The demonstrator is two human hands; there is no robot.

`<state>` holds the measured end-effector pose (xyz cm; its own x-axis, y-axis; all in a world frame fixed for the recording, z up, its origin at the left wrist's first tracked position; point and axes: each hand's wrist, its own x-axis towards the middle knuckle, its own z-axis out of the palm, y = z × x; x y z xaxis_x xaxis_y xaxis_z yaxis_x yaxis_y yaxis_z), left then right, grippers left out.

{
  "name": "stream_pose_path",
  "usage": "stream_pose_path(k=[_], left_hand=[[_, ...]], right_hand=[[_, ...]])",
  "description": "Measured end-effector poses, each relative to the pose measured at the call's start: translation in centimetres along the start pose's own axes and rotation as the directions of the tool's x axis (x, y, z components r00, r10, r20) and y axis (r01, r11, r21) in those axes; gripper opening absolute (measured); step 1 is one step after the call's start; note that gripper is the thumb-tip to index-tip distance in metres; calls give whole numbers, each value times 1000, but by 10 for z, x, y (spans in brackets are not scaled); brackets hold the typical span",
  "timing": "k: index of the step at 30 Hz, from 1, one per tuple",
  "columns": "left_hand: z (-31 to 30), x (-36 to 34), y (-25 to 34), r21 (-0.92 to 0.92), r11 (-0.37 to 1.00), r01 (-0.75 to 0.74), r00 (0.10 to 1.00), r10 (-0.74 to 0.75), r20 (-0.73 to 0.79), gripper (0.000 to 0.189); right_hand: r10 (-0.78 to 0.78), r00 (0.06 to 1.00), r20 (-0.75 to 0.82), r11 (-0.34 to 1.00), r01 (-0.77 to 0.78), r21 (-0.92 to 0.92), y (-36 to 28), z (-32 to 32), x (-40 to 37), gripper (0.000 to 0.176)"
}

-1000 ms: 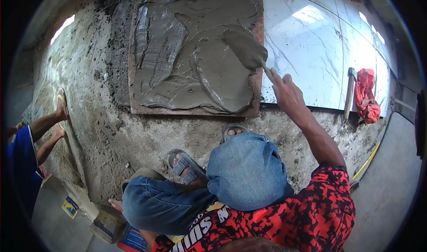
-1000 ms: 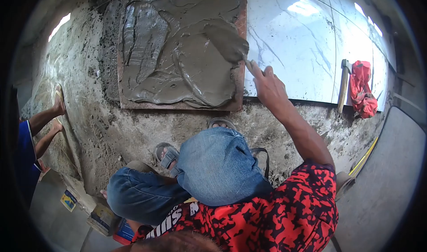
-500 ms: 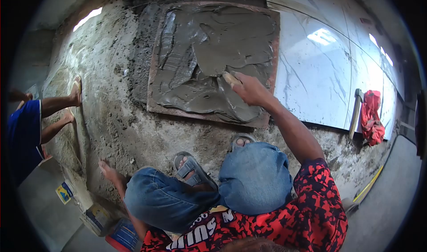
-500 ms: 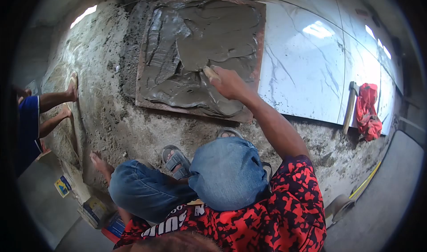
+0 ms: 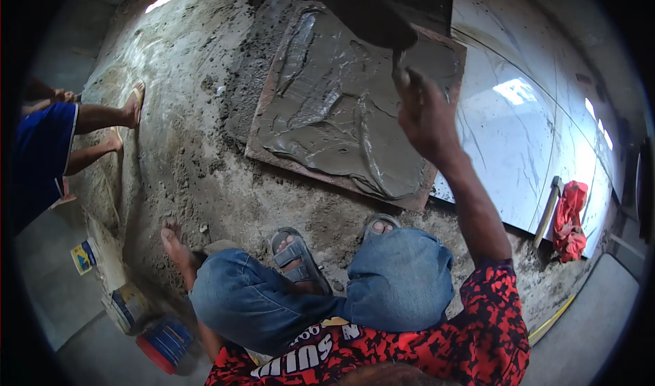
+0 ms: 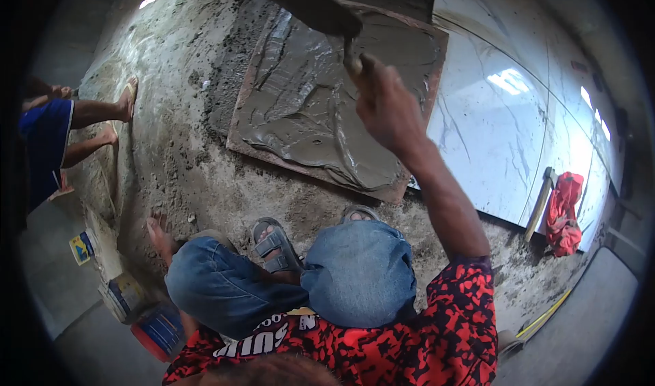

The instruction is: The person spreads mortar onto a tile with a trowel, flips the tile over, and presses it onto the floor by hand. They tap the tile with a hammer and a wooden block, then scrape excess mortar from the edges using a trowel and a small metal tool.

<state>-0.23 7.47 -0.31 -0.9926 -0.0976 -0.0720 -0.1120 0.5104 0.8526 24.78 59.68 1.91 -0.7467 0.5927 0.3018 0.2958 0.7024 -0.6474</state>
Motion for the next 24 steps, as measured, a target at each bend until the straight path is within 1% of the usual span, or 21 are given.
stream_pose_path(k=[2, 3, 4, 5, 6, 8, 9, 11, 12, 14, 15, 16, 17, 18, 19, 20, 21, 22, 23, 24], left_hand=[[14, 3, 11, -82, 997, 0, 998, 5, 58, 71], [21, 0, 20, -86, 996, -1, 999, 5, 45, 71], [26, -5, 30, -92, 996, -23, 996, 31, 87, 71], [29, -4, 37, -100, 994, -52, 989, 65, 133, 70], [25, 3, 35, -103, 993, -63, 988, 76, 133, 70], [15, 5, 17, -143, 986, -88, 976, 114, 184, 70], [9, -4, 14, -125, 990, -69, 980, 91, 178, 70], [16, -6, 14, -131, 991, 5, 989, 15, 150, 70], [20, -5, 11, -137, 991, 3, 990, 17, 143, 70], [24, -8, 7, -166, 985, 41, 979, -6, 204, 69], [27, -13, 10, -165, 985, 42, 979, -8, 203, 69], [34, -14, 15, -181, 983, 42, 975, -1, 222, 68], [43, -9, 24, -195, 980, 38, 969, 11, 245, 66], [53, -7, 36, -210, 977, 29, 969, 24, 245, 66], [56, -13, 46, -154, 988, 7, 957, 38, 287, 65], [55, -22, 54, -73, 997, -11, 936, 36, 349, 64], [64, -25, 60, -64, 997, 51, 937, -26, 348, 61], [74, -18, 56, -83, 996, 30, 923, 4, 384, 61], [80, -8, 49, -38, 999, 38, 898, -17, 440, 61], [90, 2, 41, 5, 999, 51, 875, -47, 482, 61]], right_hand=[[103, 989, 107, 992, -110, 64, 13, 42, -11, 54], [90, 990, 109, 993, -98, 69, 24, 58, -13, 54], [158, 938, 309, 987, -137, -89, 39, 72, -12, 51], [251, 845, 472, 957, -144, -251, 38, 75, -6, 49], [249, 851, 463, 958, -145, -247, 35, 75, -11, 49], [271, 891, 365, 957, -210, -197, 27, 69, -18, 41], [272, 880, 390, 958, -210, -194, 12, 61, -18, 41], [253, 946, 203, 967, -239, -91, -12, 44, -6, 35], [244, 948, 202, 969, -231, -90, -7, 51, -3, 35], [178, 960, 217, 984, -168, -64, 16, 79, 0, 33], [178, 960, 218, 984, -168, -63, 25, 84, 1, 33], [219, 901, 374, 973, -174, -152, 37, 87, 5, 33], [273, 816, 509, 956, -171, -238, 41, 89, 9, 33], [268, 826, 496, 956, -164, -243, 39, 88, 15, 33], [215, 888, 407, 972, -152, -181, 34, 88, 14, 33], [193, 928, 317, 979, -163, -119, 28, 89, 2, 33], [229, 924, 307, 971, -196, -134, 28, 88, -6, 33], [258, 890, 376, 964, -210, -163, 34, 87, 4, 34], [296, 849, 438, 954, -235, -188, 37, 87, 10, 36], [319, 858, 403, 945, -254, -206, 41, 87, 16, 36]])
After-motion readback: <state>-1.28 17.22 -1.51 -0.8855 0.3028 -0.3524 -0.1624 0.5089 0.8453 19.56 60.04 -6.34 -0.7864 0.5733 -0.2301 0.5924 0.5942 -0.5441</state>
